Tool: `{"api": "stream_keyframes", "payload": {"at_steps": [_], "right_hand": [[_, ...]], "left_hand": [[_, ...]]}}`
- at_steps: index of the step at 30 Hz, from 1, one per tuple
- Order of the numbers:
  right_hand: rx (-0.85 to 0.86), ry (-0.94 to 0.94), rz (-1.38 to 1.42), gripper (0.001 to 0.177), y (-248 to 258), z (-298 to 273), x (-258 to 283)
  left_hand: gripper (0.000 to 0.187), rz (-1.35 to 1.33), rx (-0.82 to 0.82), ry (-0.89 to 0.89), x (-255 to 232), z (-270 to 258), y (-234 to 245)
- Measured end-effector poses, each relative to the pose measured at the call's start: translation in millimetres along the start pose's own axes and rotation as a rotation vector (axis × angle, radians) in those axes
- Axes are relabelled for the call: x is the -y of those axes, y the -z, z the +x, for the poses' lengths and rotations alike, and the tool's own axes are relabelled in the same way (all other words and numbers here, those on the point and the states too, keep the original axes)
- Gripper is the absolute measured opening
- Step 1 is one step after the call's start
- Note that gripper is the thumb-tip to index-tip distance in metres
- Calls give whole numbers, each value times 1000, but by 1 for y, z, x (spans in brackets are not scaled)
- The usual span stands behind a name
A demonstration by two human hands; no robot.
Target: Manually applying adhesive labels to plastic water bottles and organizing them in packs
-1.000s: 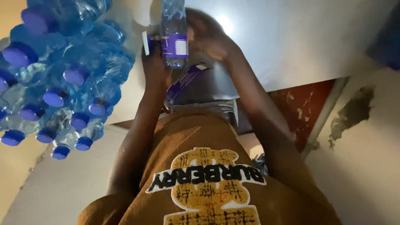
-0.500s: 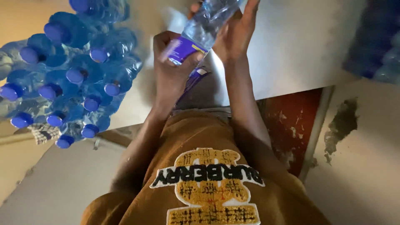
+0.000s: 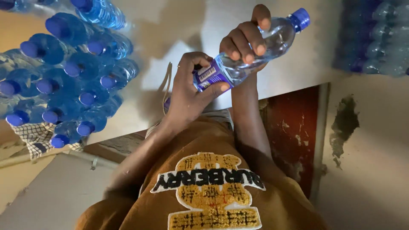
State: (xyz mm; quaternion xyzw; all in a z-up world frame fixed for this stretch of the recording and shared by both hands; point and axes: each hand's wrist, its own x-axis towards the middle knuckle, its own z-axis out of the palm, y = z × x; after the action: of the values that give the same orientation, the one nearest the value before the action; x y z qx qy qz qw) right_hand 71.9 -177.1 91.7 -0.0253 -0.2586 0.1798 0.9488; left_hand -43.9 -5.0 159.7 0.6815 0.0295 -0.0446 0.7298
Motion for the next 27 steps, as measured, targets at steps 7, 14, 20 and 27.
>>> {"api": "stream_keyframes", "payload": {"at_steps": [7,14,20,27], "right_hand": [[237,-68,115,71,-26,13,5],[87,-9,135,77,-42,-2,7],[-499,15,-368,47,14,-113,17],[-1038,202,-808,35,19,-182,53]], "left_hand": [[27,-187,125,28,-12,-2,-11],[73,-124,362,193,-4,-7,-20],[39,-116,335,27,45,16,-10],[49,-81,489,239,80,32,-27]]}}
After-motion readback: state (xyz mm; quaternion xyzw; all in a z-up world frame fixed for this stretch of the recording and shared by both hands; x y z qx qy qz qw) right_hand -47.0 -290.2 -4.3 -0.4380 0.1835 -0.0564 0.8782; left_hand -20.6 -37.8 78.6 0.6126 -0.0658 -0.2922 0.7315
